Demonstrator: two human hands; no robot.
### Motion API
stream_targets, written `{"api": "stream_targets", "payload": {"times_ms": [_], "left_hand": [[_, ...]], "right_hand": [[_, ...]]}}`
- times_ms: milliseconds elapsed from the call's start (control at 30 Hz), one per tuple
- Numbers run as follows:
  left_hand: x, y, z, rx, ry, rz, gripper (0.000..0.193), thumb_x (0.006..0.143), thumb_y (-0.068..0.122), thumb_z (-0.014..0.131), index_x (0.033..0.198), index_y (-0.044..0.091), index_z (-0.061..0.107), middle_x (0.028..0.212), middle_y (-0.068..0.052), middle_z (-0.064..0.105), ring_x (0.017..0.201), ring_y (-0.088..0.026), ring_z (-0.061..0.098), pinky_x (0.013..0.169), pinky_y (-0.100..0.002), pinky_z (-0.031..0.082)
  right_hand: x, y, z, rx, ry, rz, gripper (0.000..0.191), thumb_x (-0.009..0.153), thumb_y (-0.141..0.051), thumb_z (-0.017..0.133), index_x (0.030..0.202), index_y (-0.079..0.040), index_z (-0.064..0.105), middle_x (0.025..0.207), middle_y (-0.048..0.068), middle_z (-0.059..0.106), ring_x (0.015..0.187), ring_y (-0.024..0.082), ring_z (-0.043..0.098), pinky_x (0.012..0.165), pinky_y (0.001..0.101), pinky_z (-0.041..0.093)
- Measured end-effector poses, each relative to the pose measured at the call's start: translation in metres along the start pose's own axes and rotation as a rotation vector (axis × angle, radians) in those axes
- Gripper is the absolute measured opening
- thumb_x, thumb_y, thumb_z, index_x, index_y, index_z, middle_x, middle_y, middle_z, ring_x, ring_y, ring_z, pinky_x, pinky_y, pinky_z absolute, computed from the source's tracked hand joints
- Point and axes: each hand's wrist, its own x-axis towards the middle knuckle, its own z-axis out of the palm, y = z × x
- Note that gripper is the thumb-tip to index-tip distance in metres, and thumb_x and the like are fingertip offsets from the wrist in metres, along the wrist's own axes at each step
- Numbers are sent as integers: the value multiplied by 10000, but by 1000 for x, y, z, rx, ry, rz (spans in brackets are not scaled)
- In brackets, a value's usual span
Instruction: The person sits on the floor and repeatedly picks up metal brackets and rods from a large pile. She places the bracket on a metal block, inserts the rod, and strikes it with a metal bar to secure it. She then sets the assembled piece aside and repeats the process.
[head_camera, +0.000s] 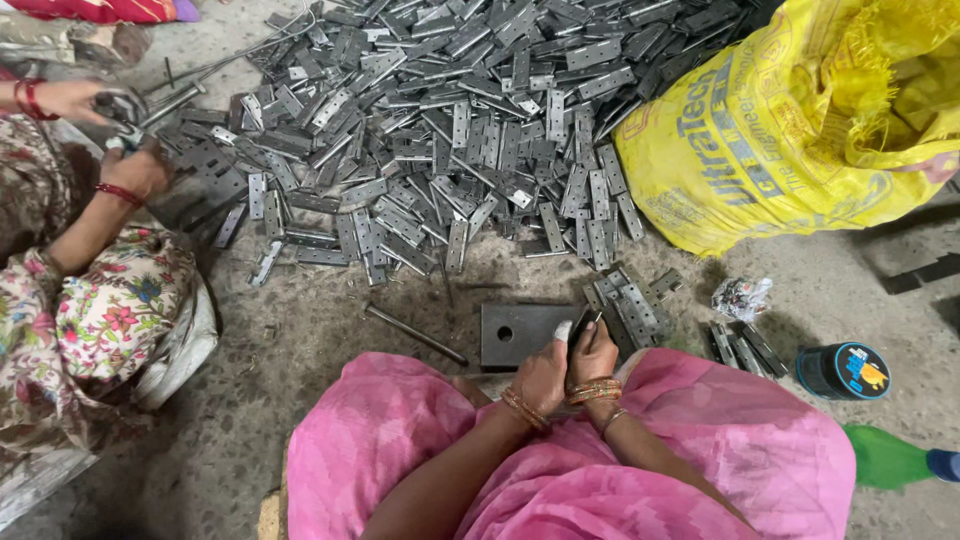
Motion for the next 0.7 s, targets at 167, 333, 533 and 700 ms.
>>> {"api": "stream_targets", "payload": {"times_ms": [167,333,533,700], "left_hand": [[10,1,-8,3,-4,-154,552,884,90,550,1381,-66,368,885,-318,686,762,-523,653,684,-611,499],[19,-21,-7,-201,56,-346,411,1034,195,555,1326,-61,419,903,-348,670,871,-535,646,700,-592,498],[15,-69,21,-102,14,-410,336,1028,226,554,1252,-20,597,996,-317,697,943,-510,657,792,-571,510],[11,-75,27,-149,-22,-467,455,982,245,584,1334,-40,551,1114,-309,668,998,-469,664,825,-522,529]], "right_hand": [[4,-15,-6,42,-1,75,288,1075,-220,505,1003,33,623,769,269,630,649,473,526,595,429,484],[2,-25,-4,115,14,14,287,1068,-205,496,996,29,647,797,245,647,657,390,569,667,430,499],[5,-22,6,60,-264,245,433,1111,-365,526,1072,43,667,841,277,657,755,371,547,712,426,506],[8,-10,3,605,-441,718,459,1027,-409,605,1219,4,666,1088,129,732,945,220,660,852,369,514]]}}
